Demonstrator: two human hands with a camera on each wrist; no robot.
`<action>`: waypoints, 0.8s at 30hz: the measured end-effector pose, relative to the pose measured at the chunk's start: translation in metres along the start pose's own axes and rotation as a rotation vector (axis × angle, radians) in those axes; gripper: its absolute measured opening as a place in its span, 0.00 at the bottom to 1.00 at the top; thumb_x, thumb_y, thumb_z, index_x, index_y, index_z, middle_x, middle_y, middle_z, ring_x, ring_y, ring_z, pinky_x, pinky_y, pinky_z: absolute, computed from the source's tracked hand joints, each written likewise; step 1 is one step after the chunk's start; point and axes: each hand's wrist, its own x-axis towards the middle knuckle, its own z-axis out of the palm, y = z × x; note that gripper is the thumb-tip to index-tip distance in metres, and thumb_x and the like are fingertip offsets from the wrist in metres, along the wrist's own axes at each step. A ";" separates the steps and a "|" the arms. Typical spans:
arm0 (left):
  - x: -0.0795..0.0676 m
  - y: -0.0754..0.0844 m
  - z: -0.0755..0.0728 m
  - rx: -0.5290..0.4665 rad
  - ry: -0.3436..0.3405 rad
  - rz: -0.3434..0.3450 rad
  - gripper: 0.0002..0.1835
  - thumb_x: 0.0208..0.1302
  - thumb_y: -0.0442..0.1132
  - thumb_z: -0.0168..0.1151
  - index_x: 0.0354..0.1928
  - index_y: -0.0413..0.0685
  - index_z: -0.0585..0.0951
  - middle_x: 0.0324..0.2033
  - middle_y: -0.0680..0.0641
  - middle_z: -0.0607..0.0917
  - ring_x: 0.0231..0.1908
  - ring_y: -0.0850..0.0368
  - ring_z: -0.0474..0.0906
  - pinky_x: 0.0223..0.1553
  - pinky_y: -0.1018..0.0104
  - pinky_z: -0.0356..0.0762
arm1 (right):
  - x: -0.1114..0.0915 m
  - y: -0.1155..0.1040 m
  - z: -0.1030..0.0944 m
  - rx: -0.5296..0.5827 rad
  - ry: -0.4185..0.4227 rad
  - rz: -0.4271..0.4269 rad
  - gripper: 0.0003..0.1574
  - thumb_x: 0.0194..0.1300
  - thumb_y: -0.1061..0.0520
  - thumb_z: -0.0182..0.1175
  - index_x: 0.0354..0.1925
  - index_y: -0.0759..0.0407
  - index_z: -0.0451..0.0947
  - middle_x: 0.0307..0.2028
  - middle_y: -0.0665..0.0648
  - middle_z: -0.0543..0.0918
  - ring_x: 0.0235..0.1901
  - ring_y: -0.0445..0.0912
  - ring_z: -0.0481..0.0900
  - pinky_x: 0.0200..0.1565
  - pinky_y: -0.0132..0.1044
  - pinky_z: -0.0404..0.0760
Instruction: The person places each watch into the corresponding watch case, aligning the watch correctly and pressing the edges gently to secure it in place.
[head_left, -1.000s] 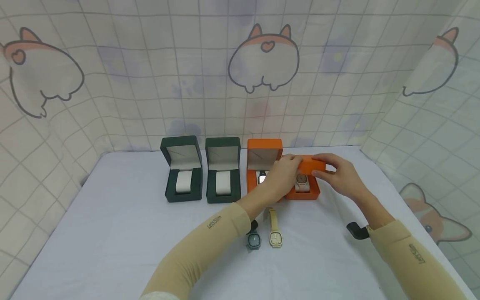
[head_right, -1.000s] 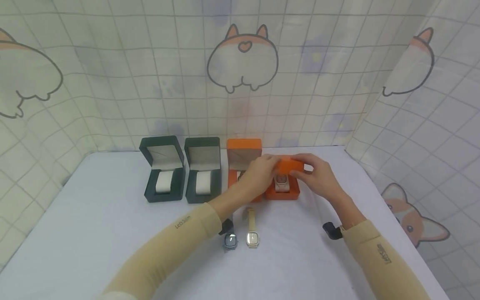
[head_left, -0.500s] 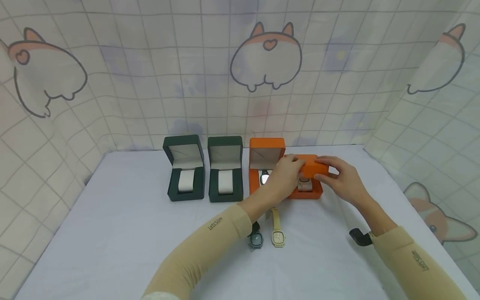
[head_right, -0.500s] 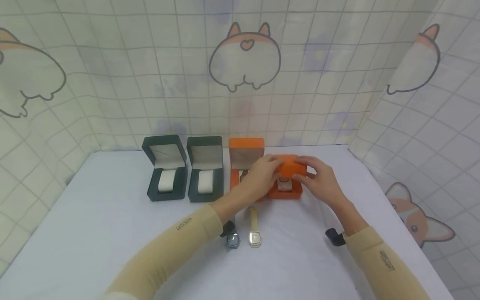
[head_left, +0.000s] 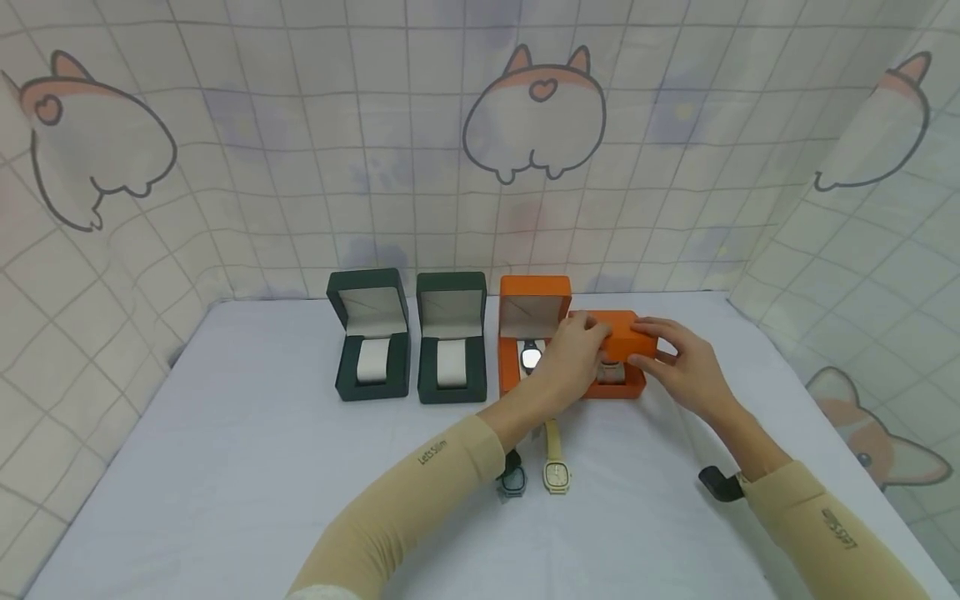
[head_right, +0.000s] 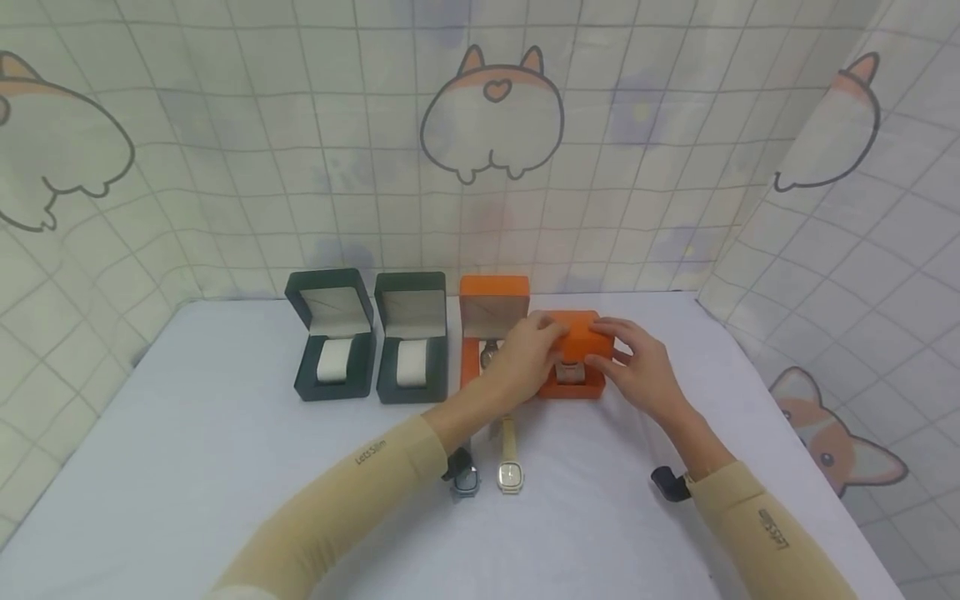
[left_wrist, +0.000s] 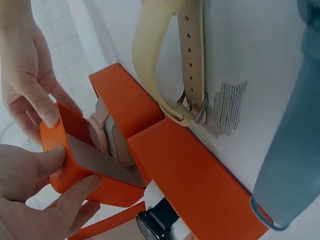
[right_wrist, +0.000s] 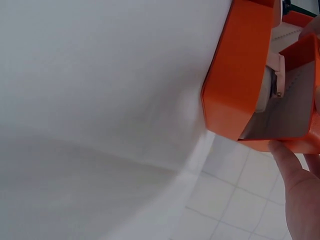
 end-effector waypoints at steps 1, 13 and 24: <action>-0.001 0.000 0.000 -0.002 0.001 -0.003 0.20 0.74 0.40 0.63 0.65 0.47 0.79 0.59 0.45 0.76 0.59 0.53 0.74 0.56 0.73 0.77 | -0.001 0.001 0.001 -0.005 0.000 0.003 0.32 0.63 0.63 0.73 0.65 0.64 0.77 0.65 0.63 0.76 0.64 0.61 0.74 0.53 0.40 0.79; -0.004 0.003 0.010 0.017 -0.047 -0.028 0.17 0.74 0.40 0.64 0.62 0.51 0.80 0.67 0.45 0.72 0.69 0.50 0.67 0.59 0.68 0.77 | -0.010 0.002 0.006 -0.044 0.015 -0.019 0.32 0.60 0.67 0.74 0.62 0.65 0.78 0.62 0.63 0.77 0.63 0.63 0.74 0.50 0.53 0.80; -0.005 0.005 0.015 0.120 -0.075 -0.030 0.13 0.74 0.38 0.63 0.57 0.54 0.81 0.64 0.48 0.73 0.69 0.50 0.64 0.52 0.70 0.81 | -0.013 -0.002 0.012 -0.134 0.046 -0.021 0.30 0.55 0.70 0.77 0.55 0.67 0.80 0.58 0.64 0.78 0.61 0.62 0.75 0.50 0.53 0.81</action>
